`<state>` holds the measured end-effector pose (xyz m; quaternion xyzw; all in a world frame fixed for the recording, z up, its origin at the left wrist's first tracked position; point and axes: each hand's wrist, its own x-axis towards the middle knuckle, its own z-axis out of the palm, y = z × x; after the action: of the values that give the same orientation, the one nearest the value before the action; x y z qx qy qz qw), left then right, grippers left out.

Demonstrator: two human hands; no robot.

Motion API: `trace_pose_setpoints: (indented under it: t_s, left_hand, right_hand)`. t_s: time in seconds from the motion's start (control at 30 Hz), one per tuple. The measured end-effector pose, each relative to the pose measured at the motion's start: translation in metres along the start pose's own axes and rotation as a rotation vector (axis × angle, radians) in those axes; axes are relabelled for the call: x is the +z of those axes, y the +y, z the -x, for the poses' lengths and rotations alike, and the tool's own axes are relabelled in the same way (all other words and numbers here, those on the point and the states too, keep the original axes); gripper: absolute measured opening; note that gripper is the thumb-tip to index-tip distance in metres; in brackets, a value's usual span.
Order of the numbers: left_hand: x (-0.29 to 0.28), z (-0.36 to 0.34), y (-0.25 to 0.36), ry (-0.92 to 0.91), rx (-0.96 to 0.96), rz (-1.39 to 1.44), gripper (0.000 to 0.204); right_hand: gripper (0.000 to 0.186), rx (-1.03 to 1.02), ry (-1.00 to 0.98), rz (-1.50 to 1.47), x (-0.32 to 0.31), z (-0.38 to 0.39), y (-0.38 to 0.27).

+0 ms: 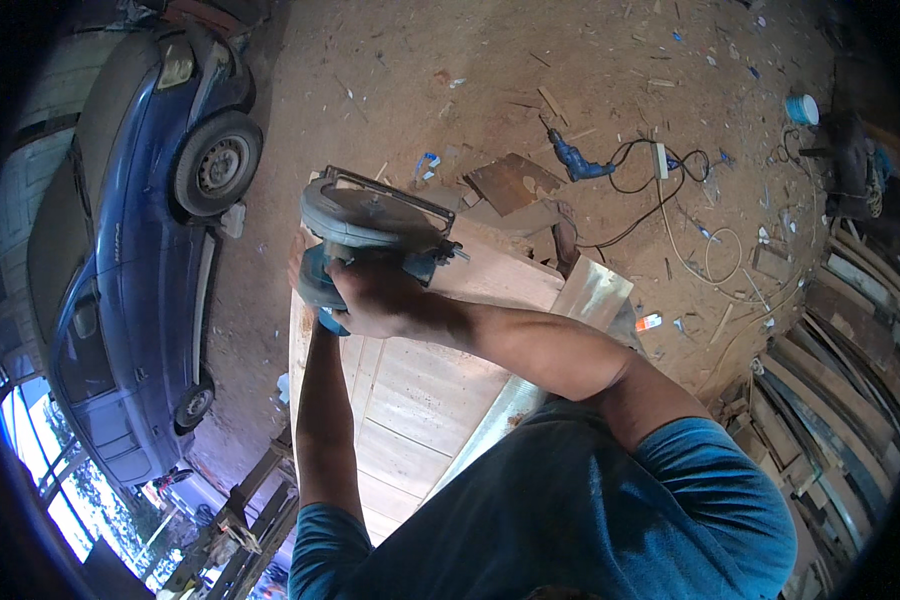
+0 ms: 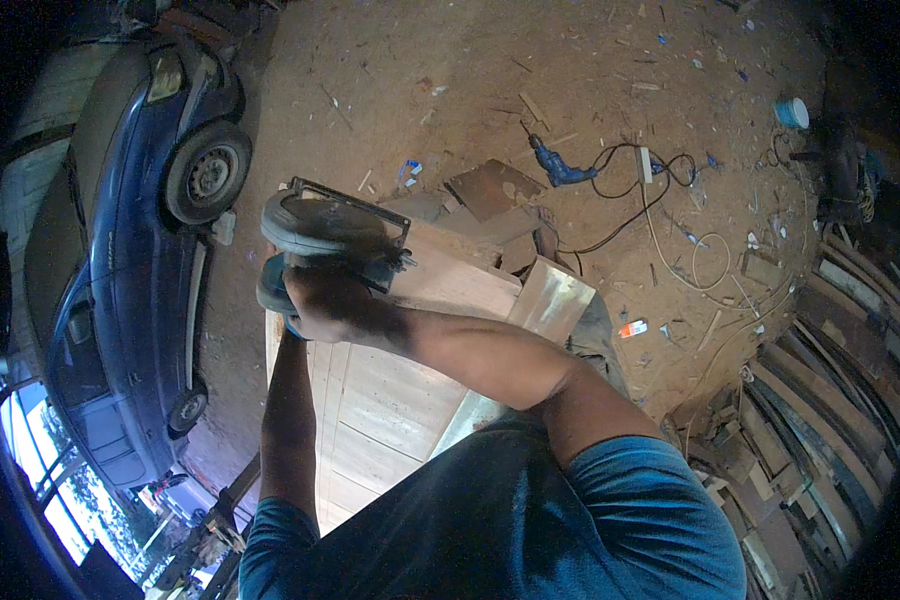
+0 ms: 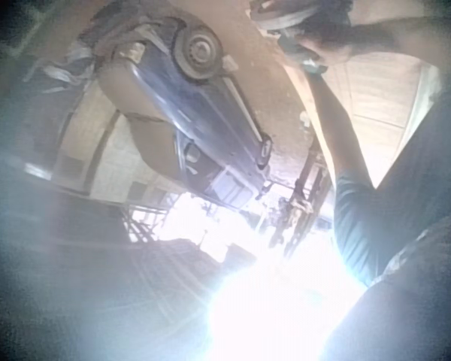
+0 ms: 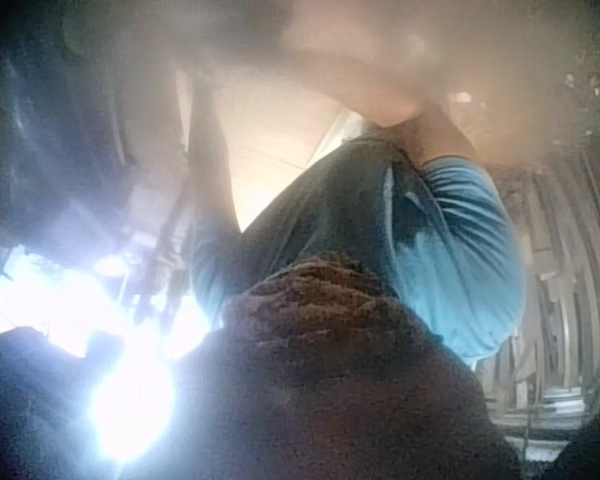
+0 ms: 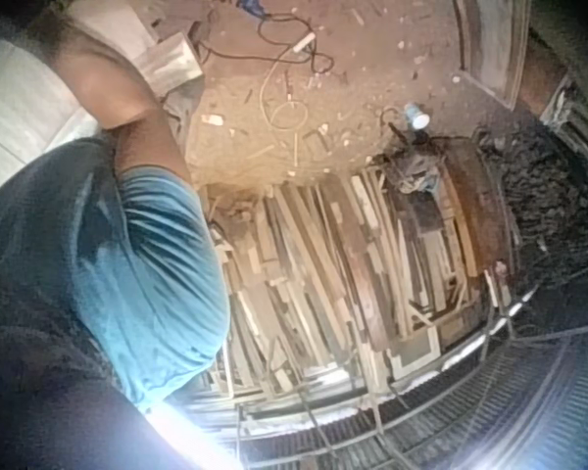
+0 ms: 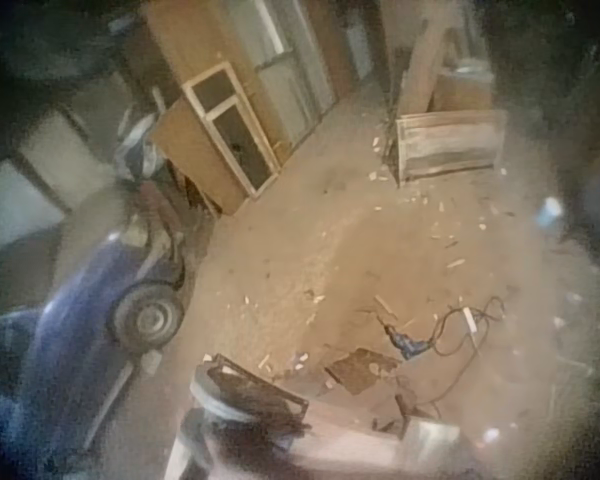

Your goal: The person uses a circular saw to cut a large wooden panel on a workbench, then measures the panel with a tape measure. They flip the panel over and use a hand saw to trim the edges.

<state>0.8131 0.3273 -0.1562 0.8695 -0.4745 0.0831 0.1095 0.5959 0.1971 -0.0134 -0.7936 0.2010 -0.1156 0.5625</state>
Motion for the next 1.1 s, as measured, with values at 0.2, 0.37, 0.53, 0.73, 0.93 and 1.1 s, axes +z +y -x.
trace_pose_setpoints:
  t_s: [0.2, 0.37, 0.53, 0.73, 0.93, 1.1]
  left_hand:
    - [0.004, 0.001, -0.006, -0.003, -0.012, 0.019, 0.070]
    - [0.003, 0.011, -0.028, 0.009, -0.060, 0.045, 0.066]
    - [-0.003, 0.050, -0.080, 0.033, -0.257, 0.179, 0.061]
    - [-0.024, 0.052, -0.074, -0.140, -0.310, 0.387, 0.055]
    - [-0.024, 0.044, -0.066, -0.093, -0.226, 0.262, 0.047]
    - [-0.027, 0.045, -0.063, -0.111, -0.295, 0.131, 0.039]
  right_hand:
    - [0.041, -0.037, 0.056, 0.069, 0.002, -0.007, 0.000]
    - [0.042, -0.014, 0.016, 0.027, 0.000, -0.011, -0.003]
    - [0.047, -0.013, 0.011, 0.043, -0.005, -0.014, -0.010]
    - [0.045, -0.005, 0.054, 0.004, -0.004, -0.017, -0.010]
    - [0.041, -0.019, 0.031, -0.063, -0.006, -0.024, -0.010]
    - [0.038, -0.043, 0.047, -0.062, 0.001, -0.031, -0.009]
